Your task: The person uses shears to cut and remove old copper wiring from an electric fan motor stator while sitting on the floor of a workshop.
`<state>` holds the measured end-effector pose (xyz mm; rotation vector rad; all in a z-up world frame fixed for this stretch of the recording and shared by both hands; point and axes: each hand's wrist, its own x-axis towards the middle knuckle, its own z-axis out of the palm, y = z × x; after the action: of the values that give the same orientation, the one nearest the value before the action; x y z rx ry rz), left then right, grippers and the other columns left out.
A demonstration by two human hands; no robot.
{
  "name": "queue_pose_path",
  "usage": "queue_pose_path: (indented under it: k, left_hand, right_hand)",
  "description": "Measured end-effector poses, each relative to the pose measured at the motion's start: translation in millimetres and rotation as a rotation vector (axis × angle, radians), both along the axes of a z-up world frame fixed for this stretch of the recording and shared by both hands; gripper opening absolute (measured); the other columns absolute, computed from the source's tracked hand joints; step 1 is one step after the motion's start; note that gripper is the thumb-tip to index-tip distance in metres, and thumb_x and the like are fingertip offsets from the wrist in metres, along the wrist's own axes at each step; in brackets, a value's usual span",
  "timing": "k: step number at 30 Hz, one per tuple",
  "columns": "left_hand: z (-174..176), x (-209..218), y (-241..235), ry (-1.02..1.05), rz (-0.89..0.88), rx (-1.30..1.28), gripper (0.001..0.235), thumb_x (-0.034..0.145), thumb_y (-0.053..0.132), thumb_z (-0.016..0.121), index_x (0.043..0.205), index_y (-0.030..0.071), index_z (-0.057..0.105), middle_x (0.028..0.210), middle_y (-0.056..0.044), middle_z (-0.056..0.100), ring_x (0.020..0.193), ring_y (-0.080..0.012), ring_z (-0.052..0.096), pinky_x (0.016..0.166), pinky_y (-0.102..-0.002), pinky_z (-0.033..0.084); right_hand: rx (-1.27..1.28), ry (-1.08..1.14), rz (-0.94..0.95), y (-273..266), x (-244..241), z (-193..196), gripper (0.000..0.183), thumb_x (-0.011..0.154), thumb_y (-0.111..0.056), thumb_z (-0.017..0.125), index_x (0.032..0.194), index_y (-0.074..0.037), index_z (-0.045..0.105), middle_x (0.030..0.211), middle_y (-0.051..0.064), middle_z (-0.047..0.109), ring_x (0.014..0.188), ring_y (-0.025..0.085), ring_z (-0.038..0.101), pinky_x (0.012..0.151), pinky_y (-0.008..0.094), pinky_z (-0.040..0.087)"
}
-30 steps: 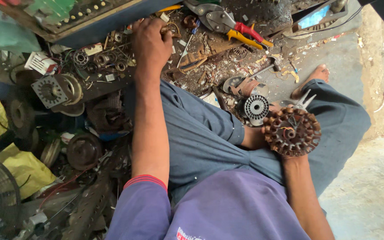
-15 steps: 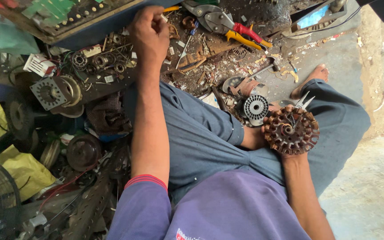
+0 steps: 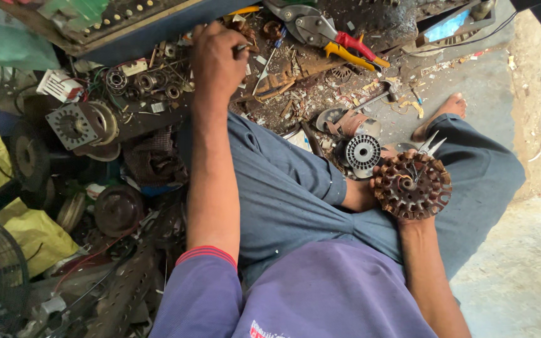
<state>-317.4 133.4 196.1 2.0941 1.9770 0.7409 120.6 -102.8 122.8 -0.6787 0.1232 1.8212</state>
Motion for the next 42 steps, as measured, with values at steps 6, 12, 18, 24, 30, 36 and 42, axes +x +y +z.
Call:
queue_pose_path:
  k: [6,12,18,24,30,36,42]
  left_hand:
    - [-14,-2,4,-0.067,-0.041,0.161,0.02,0.083,0.005,0.084,0.101,0.009,0.075,0.102,-0.008,0.07,0.096,-0.0245,0.066,0.089,-0.042,0.051]
    - [-12,-41,-17,-0.15,0.163,-0.034,0.015,0.086,0.002,0.077,0.098,0.01,0.074,0.094,-0.006,0.07,0.083,-0.0206,0.069,0.079,-0.04,0.057]
    - [-11,-30,-14,-0.038,0.085,-0.019,0.023,0.079,0.008,0.085,0.1,0.01,0.077,0.09,-0.009,0.067,0.086,-0.0269,0.066,0.078,-0.043,0.052]
    - [-9,-28,-20,-0.115,0.154,0.016,0.023,0.082,0.006,0.082,0.099,0.01,0.069,0.094,-0.003,0.066,0.089,-0.0218,0.067,0.081,-0.039,0.054]
    - [14,-20,-31,-0.155,0.129,0.05,0.04,0.073,0.008,0.09,0.101,0.007,0.061,0.092,-0.008,0.06,0.083,-0.0254,0.061,0.074,-0.04,0.05]
    - [35,50,-62,-0.529,-0.165,0.007,0.031,0.089,0.004,0.078,0.116,0.009,0.064,0.106,-0.009,0.061,0.084,-0.0227,0.06,0.079,-0.034,0.052]
    - [21,208,-132,-0.545,-0.765,-0.057,0.099,0.076,0.065,0.077,0.145,0.0,0.049,0.141,-0.026,0.054,0.134,-0.0418,0.05,0.115,-0.05,0.037]
  right_hand:
    - [0.003,0.0,-0.001,-1,-1,3,0.042,0.114,-0.044,0.041,0.14,-0.016,0.059,0.132,0.016,0.066,0.121,0.044,0.063,0.098,0.064,0.052]
    - [0.012,0.031,-0.004,-1,-1,5,0.042,0.114,-0.044,0.041,0.14,-0.017,0.059,0.133,0.015,0.066,0.122,0.043,0.063,0.099,0.064,0.052]
    - [-0.029,-0.122,-0.007,-8,0,-4,0.041,0.114,-0.044,0.041,0.142,-0.018,0.057,0.135,0.014,0.066,0.123,0.041,0.063,0.099,0.063,0.052]
    - [-0.005,-0.104,-0.011,-6,2,-7,0.046,0.112,-0.045,0.042,0.142,-0.013,0.055,0.135,0.016,0.065,0.122,0.045,0.063,0.098,0.065,0.052]
    - [0.037,0.133,-0.006,2,-5,5,0.054,0.109,-0.046,0.041,0.141,-0.004,0.054,0.134,0.019,0.064,0.119,0.051,0.062,0.097,0.068,0.052]
    - [0.132,0.447,0.078,16,-10,16,0.063,0.106,-0.047,0.04,0.14,0.005,0.052,0.133,0.023,0.063,0.117,0.057,0.062,0.096,0.071,0.051]
    - [0.059,0.011,-0.086,-1,-19,14,0.046,0.112,-0.034,0.044,0.145,-0.001,0.05,0.138,0.021,0.063,0.125,0.044,0.063,0.106,0.057,0.054]
